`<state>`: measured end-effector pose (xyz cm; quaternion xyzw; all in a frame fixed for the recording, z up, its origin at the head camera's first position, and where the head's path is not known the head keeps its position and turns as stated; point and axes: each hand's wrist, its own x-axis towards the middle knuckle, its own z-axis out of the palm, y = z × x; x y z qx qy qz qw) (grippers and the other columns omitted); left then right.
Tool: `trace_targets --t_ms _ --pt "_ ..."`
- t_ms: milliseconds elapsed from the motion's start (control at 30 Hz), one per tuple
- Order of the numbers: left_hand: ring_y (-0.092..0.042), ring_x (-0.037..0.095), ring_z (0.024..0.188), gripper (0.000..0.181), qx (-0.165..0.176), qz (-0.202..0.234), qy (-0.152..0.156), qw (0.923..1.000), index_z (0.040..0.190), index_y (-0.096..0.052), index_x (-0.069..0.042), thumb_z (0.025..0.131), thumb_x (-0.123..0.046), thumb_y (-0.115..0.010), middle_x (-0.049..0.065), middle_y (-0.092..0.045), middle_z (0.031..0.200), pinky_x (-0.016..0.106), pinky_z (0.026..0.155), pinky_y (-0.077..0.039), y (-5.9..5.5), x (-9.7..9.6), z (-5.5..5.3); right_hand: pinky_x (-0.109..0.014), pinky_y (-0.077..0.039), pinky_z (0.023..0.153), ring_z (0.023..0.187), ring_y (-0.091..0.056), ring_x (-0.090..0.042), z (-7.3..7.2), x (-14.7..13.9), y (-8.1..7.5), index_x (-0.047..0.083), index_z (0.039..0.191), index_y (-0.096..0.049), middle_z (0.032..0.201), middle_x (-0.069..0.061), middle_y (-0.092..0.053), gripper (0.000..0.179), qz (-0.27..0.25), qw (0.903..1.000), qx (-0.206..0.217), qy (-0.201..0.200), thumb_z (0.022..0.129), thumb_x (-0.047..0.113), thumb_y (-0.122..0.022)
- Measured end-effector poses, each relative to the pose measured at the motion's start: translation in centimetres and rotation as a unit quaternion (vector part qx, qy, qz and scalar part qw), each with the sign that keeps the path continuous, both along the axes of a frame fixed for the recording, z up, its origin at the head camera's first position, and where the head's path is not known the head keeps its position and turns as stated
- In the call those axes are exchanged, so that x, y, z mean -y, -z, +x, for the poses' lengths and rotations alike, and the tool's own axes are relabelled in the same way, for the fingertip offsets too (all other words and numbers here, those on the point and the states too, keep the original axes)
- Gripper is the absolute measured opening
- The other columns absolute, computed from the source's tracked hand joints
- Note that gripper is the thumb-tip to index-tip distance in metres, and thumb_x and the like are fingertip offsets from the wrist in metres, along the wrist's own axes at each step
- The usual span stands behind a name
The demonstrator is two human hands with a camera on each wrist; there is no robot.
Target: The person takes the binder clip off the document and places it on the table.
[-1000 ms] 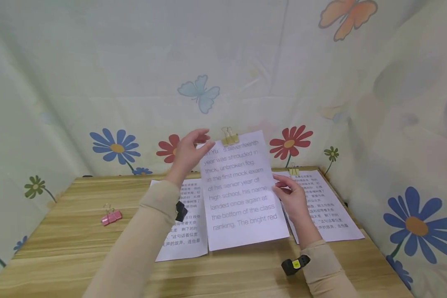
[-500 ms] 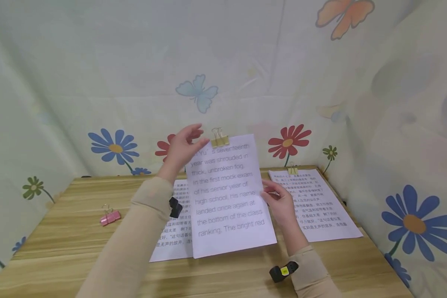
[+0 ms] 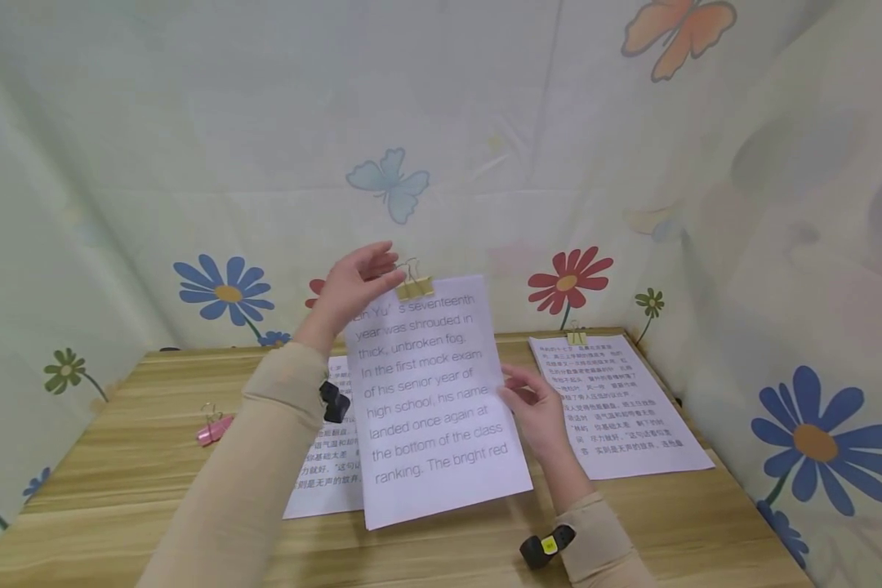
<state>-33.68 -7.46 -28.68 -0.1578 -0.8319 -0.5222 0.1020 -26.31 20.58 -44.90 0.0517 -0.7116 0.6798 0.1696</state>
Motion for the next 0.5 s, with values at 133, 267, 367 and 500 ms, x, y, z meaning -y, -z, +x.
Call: trace_targets --t_ms 133,267,367,500 --pt "-0.055 0.02 0.127 0.068 0.008 -0.013 0.03 0.9994 0.149 -0.044 -0.012 0.091 -0.031 -0.073 0.006 -0.056 0.141 0.033 0.107 -0.041 -0.5 0.4 -0.1 -0.023 -0.056 0.074 0.085 -0.063 -0.014 0.0 0.2 0.3 -0.005 0.122 -0.064 0.094 0.001 -0.062 0.037 -0.008 1.0 -0.004 -0.005 0.085 -0.01 -0.07" --pt "-0.055 0.018 0.126 0.064 0.021 -0.017 0.044 0.9987 0.147 -0.047 -0.011 0.092 -0.031 -0.073 0.005 -0.059 0.137 0.033 0.109 -0.039 -0.9 0.7 0.1 -0.022 -0.055 0.074 0.086 -0.062 -0.014 0.0 0.5 0.4 -0.007 0.12 -0.064 0.093 0.003 -0.062 0.037 -0.014 0.9998 -0.014 -0.008 0.084 -0.011 -0.07" --pt "-0.056 0.018 0.125 0.06 0.029 -0.012 0.049 0.9983 0.145 -0.051 -0.012 0.092 -0.032 -0.072 0.004 -0.062 0.134 0.033 0.109 -0.038 -1.1 1.0 0.1 -0.021 -0.055 0.073 0.085 -0.062 -0.013 0.0 0.7 0.4 -0.007 0.119 -0.064 0.093 0.004 -0.063 0.036 -0.015 0.9996 -0.024 -0.006 0.084 -0.012 -0.069" --pt "-0.056 0.015 0.122 0.054 0.034 -0.019 0.049 0.998 0.141 -0.056 -0.016 0.092 -0.034 -0.072 -0.002 -0.063 0.13 0.036 0.107 -0.04 -1.3 1.3 0.3 -0.021 -0.055 0.073 0.084 -0.062 -0.013 0.0 0.8 0.4 -0.007 0.119 -0.064 0.093 0.005 -0.063 0.036 -0.014 0.9996 -0.025 -0.007 0.084 -0.012 -0.069"
